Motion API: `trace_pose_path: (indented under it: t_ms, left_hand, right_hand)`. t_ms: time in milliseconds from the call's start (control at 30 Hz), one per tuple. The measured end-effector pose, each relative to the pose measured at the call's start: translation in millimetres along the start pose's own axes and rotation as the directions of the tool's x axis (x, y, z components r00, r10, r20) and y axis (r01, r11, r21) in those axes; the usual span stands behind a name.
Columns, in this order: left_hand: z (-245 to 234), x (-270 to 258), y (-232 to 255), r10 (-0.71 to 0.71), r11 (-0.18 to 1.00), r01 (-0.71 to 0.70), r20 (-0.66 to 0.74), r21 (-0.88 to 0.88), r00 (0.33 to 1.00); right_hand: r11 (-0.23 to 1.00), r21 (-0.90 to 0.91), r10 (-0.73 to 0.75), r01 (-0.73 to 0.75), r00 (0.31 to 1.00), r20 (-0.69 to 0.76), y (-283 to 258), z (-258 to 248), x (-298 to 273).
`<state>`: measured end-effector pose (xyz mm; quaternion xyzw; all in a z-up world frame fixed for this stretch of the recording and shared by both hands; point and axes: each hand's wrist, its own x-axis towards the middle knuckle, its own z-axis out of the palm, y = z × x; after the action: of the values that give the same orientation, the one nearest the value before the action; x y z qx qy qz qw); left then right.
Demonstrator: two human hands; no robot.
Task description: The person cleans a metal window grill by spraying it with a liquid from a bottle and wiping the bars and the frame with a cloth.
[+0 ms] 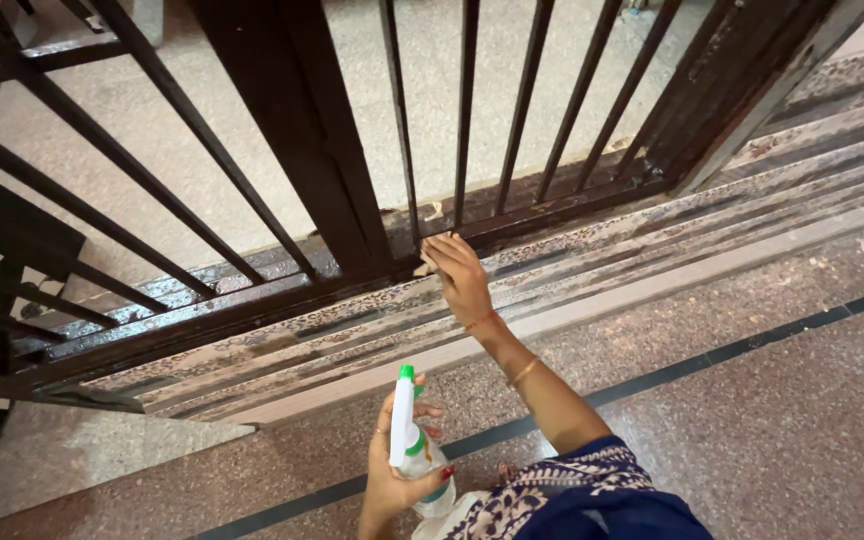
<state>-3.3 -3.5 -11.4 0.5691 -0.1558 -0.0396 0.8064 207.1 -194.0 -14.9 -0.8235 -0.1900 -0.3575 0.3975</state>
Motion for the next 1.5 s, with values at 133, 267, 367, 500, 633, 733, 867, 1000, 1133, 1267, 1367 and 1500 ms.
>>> trace_pose_path:
  t_ms: [133,267,367,500,633,733,867,1000,1133,1267,1367,1500]
  left_hand:
    - [-5.2,-4.9,-1.2,-0.004,1.000,0.004,-0.001,-0.007,1.000]
    - [-8.8,-7.4,-0.5,-0.024,0.999,0.024,-0.016,-0.022,1.000]
    - [-9.6,-8.8,0.6,-0.023,0.999,0.022,-0.031,-0.047,0.999]
    - [-11.0,-9.7,5.1,-0.002,0.998,0.001,-0.016,-0.063,1.000]
    - [-11.3,-12.2,9.9,-0.023,0.999,0.022,-0.031,-0.029,0.999]
    - [-12.1,-17.4,12.8,0.003,1.000,-0.004,-0.040,-0.015,0.999]
    - [-16.5,-26.1,10.8,0.030,0.999,-0.031,-0.049,-0.011,0.998]
    - [-22.1,-25.0,9.9,0.040,0.999,-0.040,-0.043,-0.002,0.998]
    - [-22.2,-23.9,11.5,0.067,0.997,-0.065,-0.053,0.046,0.996]
    - [-22.8,-24.4,15.1,0.022,0.999,-0.021,-0.041,0.041,0.999]
    - [-22.1,-22.0,13.6,0.017,0.999,-0.017,-0.021,0.035,1.000]
    - [-20.1,-20.6,5.6,0.015,1.000,-0.015,0.005,-0.003,1.000]
  right_hand:
    - [0.978,0.016,0.208,-0.208,0.978,0.007,17.5,6.2,-43.1]
    - [0.160,0.746,0.785,-0.646,0.542,0.300,50.4,28.8,-71.8]
    - [0.037,0.888,0.705,-0.458,0.642,0.302,26.9,14.3,-53.3]
    - [0.803,0.539,0.394,-0.255,0.905,-0.159,-29.6,2.5,-1.1]
    - [0.981,-0.159,-0.123,0.113,0.991,-0.057,-34.9,16.0,37.4]
    - [0.883,-0.435,-0.157,0.175,0.985,0.076,-36.3,24.4,29.8]
    - [0.759,-0.625,-0.099,0.179,0.982,0.161,-40.5,35.9,26.3]
    - [0.745,-0.652,-0.056,0.142,0.987,0.151,-47.4,36.6,17.0]
    - [0.842,-0.531,0.283,-0.097,0.917,0.281,-47.7,41.1,17.0]
    - [0.921,-0.322,0.296,-0.220,0.931,0.212,-27.5,51.3,22.9]
    - [0.922,-0.286,0.323,-0.261,0.926,0.195,-22.2,58.2,18.7]
    - [0.974,-0.009,0.228,-0.228,0.966,0.124,-19.6,47.8,10.9]
